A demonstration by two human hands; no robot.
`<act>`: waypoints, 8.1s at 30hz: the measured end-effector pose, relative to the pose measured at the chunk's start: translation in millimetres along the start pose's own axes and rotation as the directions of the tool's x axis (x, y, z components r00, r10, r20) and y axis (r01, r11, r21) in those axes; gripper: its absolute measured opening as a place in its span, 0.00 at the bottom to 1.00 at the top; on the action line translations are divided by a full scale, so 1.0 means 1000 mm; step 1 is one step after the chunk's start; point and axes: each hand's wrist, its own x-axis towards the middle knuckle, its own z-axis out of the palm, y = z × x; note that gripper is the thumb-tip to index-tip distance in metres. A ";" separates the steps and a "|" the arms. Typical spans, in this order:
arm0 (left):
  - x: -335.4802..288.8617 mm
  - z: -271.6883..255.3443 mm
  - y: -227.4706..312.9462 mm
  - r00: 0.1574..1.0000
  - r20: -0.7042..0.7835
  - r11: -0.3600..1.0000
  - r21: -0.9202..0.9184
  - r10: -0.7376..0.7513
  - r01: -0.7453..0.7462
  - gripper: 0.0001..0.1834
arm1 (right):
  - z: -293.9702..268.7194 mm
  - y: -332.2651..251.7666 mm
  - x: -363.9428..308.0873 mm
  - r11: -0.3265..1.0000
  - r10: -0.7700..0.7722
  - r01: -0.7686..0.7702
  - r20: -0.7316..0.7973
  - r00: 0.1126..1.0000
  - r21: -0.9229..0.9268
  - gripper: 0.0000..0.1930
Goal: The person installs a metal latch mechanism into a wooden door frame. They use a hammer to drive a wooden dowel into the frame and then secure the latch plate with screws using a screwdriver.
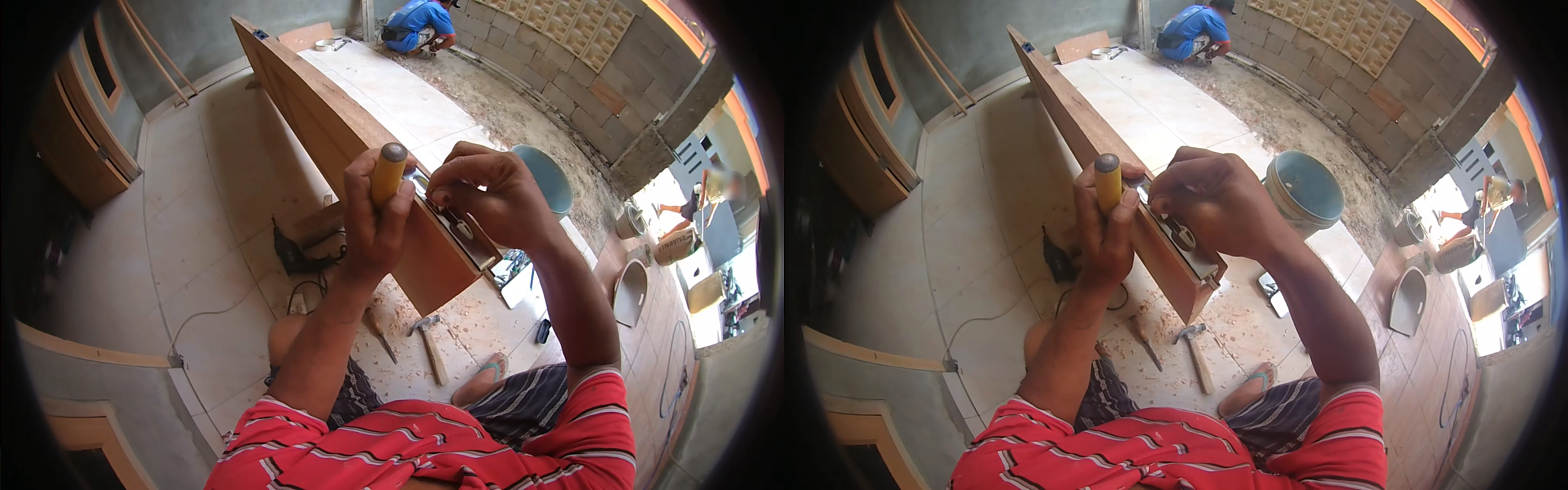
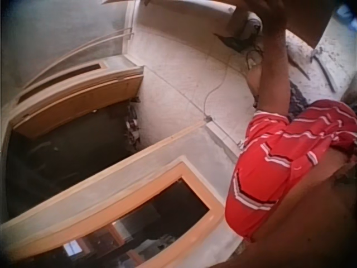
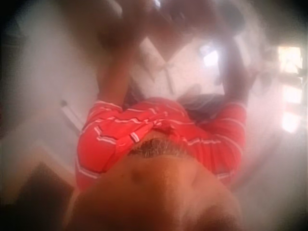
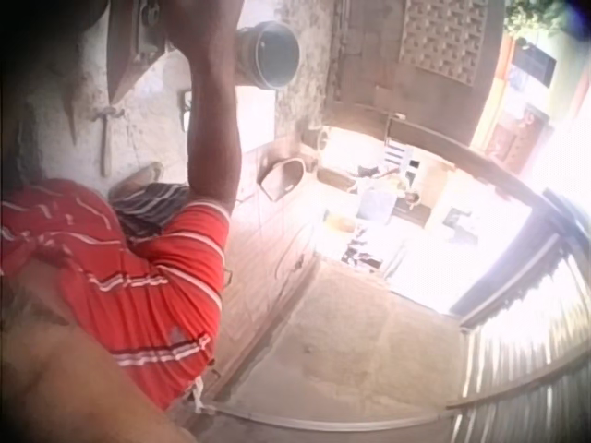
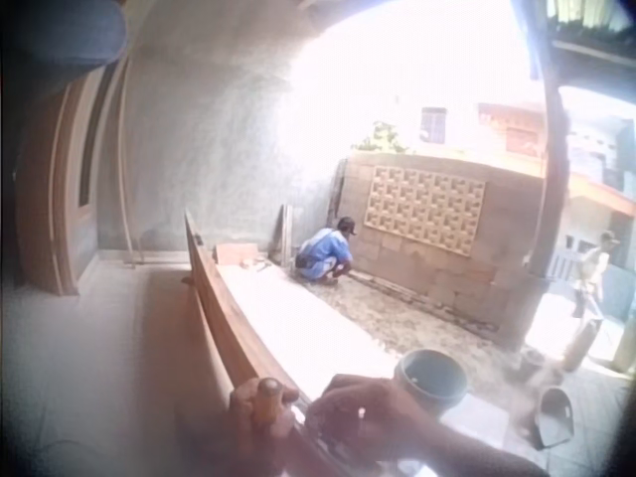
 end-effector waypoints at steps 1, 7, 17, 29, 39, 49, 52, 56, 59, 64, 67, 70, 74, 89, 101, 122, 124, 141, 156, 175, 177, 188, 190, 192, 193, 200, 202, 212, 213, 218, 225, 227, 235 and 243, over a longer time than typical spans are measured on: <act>0.001 0.001 0.001 1.000 -0.007 1.000 0.002 0.007 -0.007 0.19 | 0.001 -0.002 -0.003 1.000 -0.013 0.012 -0.019 1.000 -0.026 0.05; 0.000 0.005 0.004 0.999 -0.010 0.999 0.001 -0.053 0.053 0.18 | 0.004 -0.005 -0.018 0.999 0.007 -0.011 -0.085 0.996 -0.053 0.15; 0.001 -0.004 0.001 0.998 0.031 0.997 0.064 -0.048 0.046 0.18 | -0.019 -0.010 -0.090 0.966 -0.095 0.081 -0.042 0.995 -0.246 0.37; 0.000 -0.006 0.013 0.992 0.040 0.993 0.031 -0.118 0.117 0.17 | 0.001 -0.037 -0.095 0.931 -0.162 0.119 -0.099 0.982 -0.345 0.22; -0.002 -0.002 0.002 0.997 -0.016 0.996 -0.027 -0.080 0.080 0.20 | -0.018 -0.035 0.011 0.898 0.060 0.059 0.254 0.965 -0.437 0.14; -0.001 -0.003 0.000 0.999 -0.043 0.997 0.075 -0.024 0.027 0.20 | -0.014 -0.068 0.035 0.826 0.343 -0.115 0.331 0.879 -0.551 0.10; -0.002 -0.005 0.002 0.997 -0.037 0.995 0.071 -0.067 0.070 0.20 | -0.015 -0.055 0.028 0.897 0.219 -0.054 0.336 0.916 -0.438 0.07; -0.001 -0.005 0.002 0.996 -0.054 0.992 0.101 -0.064 0.070 0.19 | -0.014 -0.050 0.013 0.858 0.055 0.094 0.272 0.961 -0.505 0.04; -0.001 -0.006 0.007 0.993 -0.059 0.990 0.087 -0.106 0.111 0.19 | -0.002 -0.052 -0.003 0.807 -0.174 0.263 0.212 0.961 -0.528 0.04; -0.004 -0.006 0.006 0.983 0.005 0.979 -0.089 -0.185 0.184 0.20 | 0.004 -0.046 -0.008 0.837 -0.159 0.194 0.113 0.981 -0.512 0.06; -0.007 -0.006 0.003 0.983 0.005 0.962 -0.206 -0.182 0.180 0.21 | -0.003 -0.042 -0.001 0.868 -0.087 0.147 0.146 0.985 -0.474 0.08; -0.011 -0.004 0.003 0.985 0.018 0.957 -0.234 -0.171 0.171 0.24 | -0.002 -0.046 -0.003 0.843 -0.111 0.170 0.143 0.983 -0.510 0.09; -0.013 0.003 0.001 0.990 -0.087 0.962 -0.259 -0.109 0.083 0.30 | 0.004 -0.054 -0.009 0.727 -0.294 0.271 0.070 0.953 -0.631 0.10; -0.016 -0.007 0.004 0.936 -0.161 0.947 -0.130 -0.312 0.293 0.31 | -0.017 -0.036 0.003 0.850 -0.222 0.260 0.135 0.966 -0.459 0.12; -0.013 -0.008 0.001 0.942 -0.127 0.950 -0.034 -0.311 0.309 0.30 | -0.012 -0.021 -0.002 0.897 -0.238 0.231 0.028 0.971 -0.378 0.15; -0.015 -0.005 -0.008 0.956 -0.159 0.969 -0.058 -0.245 0.239 0.28 | -0.013 -0.028 -0.004 0.773 -0.436 0.428 0.100 0.895 -0.468 0.11; -0.015 -0.006 -0.007 0.954 -0.155 0.966 -0.069 -0.256 0.248 0.28 | -0.014 -0.026 -0.003 0.791 -0.419 0.418 0.104 0.902 -0.447 0.14; -0.013 -0.009 -0.004 0.956 -0.131 0.965 -0.035 -0.262 0.259 0.33 | -0.001 -0.023 -0.010 0.743 -0.411 0.378 0.070 0.909 -0.552 0.13; -0.013 -0.010 -0.005 0.957 -0.119 0.964 -0.025 -0.266 0.265 0.33 | -0.007 -0.015 -0.008 0.819 -0.375 0.368 0.075 0.924 -0.440 0.17; -0.012 -0.008 0.002 0.897 -0.112 0.899 -0.162 -0.427 0.407 0.27 | -0.018 -0.011 -0.020 0.836 -0.442 0.402 -0.026 0.896 -0.373 0.23; -0.015 -0.010 -0.003 0.914 -0.100 0.918 -0.097 -0.394 0.385 0.26 | -0.019 -0.008 -0.022 0.857 -0.422 0.384 -0.039 0.906 -0.344 0.23; -0.016 -0.003 -0.002 0.905 -0.130 0.899 -0.238 -0.406 0.369 0.25 | -0.026 -0.024 -0.054 0.761 -0.578 0.413 -0.233 0.782 -0.501 0.07; -0.015 -0.002 0.001 0.886 -0.135 0.877 -0.268 -0.444 0.399 0.25 | -0.026 -0.010 -0.077 0.855 -0.509 0.371 -0.453 0.732 -0.361 0.05; -0.016 -0.001 0.000 0.871 -0.130 0.863 -0.262 -0.474 0.431 0.26 | -0.025 0.015 -0.100 0.916 -0.338 0.392 -0.685 0.646 -0.082 0.04; -0.017 -0.001 0.000 0.870 -0.125 0.864 -0.246 -0.477 0.439 0.26 | -0.027 0.039 -0.116 0.916 -0.227 0.397 -0.747 0.625 0.054 0.05; -0.021 -0.011 0.009 0.846 -0.133 0.854 -0.159 -0.516 0.496 0.29 | 0.023 0.275 -0.201 0.390 0.639 0.254 -0.459 0.617 0.885 0.08; -0.021 -0.011 0.007 0.848 -0.175 0.864 -0.170 -0.500 0.475 0.28 | 0.057 0.336 -0.234 0.221 0.807 0.130 -0.256 0.532 0.967 0.09; -0.018 -0.007 0.005 0.963 -0.122 0.922 0.280 -0.242 0.268 0.26 | 0.292 0.506 -0.391 0.350 0.806 -0.917 -0.560 0.191 0.191 0.18; -0.016 -0.006 0.013 0.886 -0.194 0.907 -0.092 -0.420 0.410 0.23 | 0.300 0.497 -0.391 0.316 0.840 -0.938 -0.501 0.206 0.143 0.19; -0.017 0.002 0.010 0.960 -0.074 0.913 0.297 -0.271 0.281 0.21 | 0.289 0.479 -0.391 0.172 0.846 -0.985 -0.515 0.140 0.015 0.21; -0.010 0.000 0.025 0.770 -0.238 0.806 -0.199 -0.592 0.558 0.25 | 0.251 0.420 -0.352 0.202 0.875 -0.950 -0.392 0.283 -0.237 0.26; -0.007 -0.007 0.026 0.755 -0.255 0.797 -0.207 -0.603 0.567 0.23 | 0.250 0.398 -0.336 0.267 0.955 -0.925 -0.055 0.291 -0.270 0.29; 0.007 -0.046 0.036 0.773 -0.395 0.862 -0.325 -0.496 0.388 0.13 | 0.311 0.378 -0.340 0.308 0.951 -0.826 0.154 0.267 -0.471 0.32; -0.092 -0.061 -0.037 0.240 -0.577 0.481 -0.309 -0.780 0.820 0.09 | 0.279 0.377 -0.320 0.155 0.981 -0.959 0.149 0.122 -0.237 0.23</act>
